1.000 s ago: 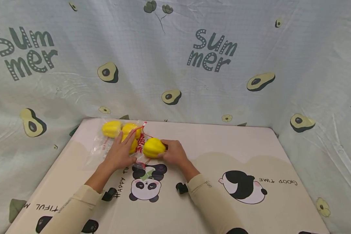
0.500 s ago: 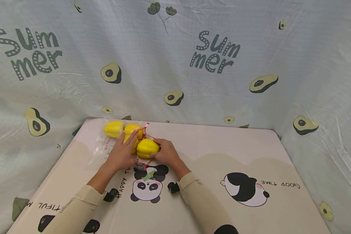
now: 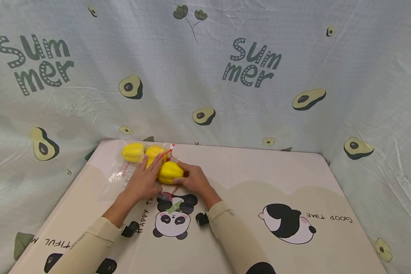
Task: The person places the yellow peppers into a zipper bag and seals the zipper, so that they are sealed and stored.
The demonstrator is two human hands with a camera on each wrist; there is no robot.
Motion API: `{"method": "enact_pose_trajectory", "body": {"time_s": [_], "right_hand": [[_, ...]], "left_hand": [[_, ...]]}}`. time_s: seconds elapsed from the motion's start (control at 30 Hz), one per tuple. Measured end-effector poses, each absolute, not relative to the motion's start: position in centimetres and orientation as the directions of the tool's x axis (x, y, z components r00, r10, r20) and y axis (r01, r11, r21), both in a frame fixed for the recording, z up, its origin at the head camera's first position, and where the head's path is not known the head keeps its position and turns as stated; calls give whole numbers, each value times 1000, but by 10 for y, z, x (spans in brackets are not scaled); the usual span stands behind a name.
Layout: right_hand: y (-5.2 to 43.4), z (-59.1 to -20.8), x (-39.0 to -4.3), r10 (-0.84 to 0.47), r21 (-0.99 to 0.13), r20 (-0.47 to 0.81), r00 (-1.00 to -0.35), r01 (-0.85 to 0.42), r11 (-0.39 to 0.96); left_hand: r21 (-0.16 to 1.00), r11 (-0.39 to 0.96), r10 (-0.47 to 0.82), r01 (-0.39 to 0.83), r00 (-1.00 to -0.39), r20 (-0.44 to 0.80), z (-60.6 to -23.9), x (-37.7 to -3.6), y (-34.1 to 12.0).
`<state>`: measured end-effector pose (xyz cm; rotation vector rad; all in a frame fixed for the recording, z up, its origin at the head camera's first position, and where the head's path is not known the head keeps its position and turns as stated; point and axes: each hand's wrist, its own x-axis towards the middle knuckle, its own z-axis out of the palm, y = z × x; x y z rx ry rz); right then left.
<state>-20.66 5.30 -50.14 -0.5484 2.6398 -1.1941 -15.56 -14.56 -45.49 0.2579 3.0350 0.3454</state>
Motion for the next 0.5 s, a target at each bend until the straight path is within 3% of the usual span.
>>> {"method": "enact_pose_trajectory", "body": {"time_s": [0.5], "right_hand": [[46,-504,-217,-483,-792,-57,-874,-255,555]], "left_hand": [[232,961,175,153,-981,-78,-454,-159,-143]]}}
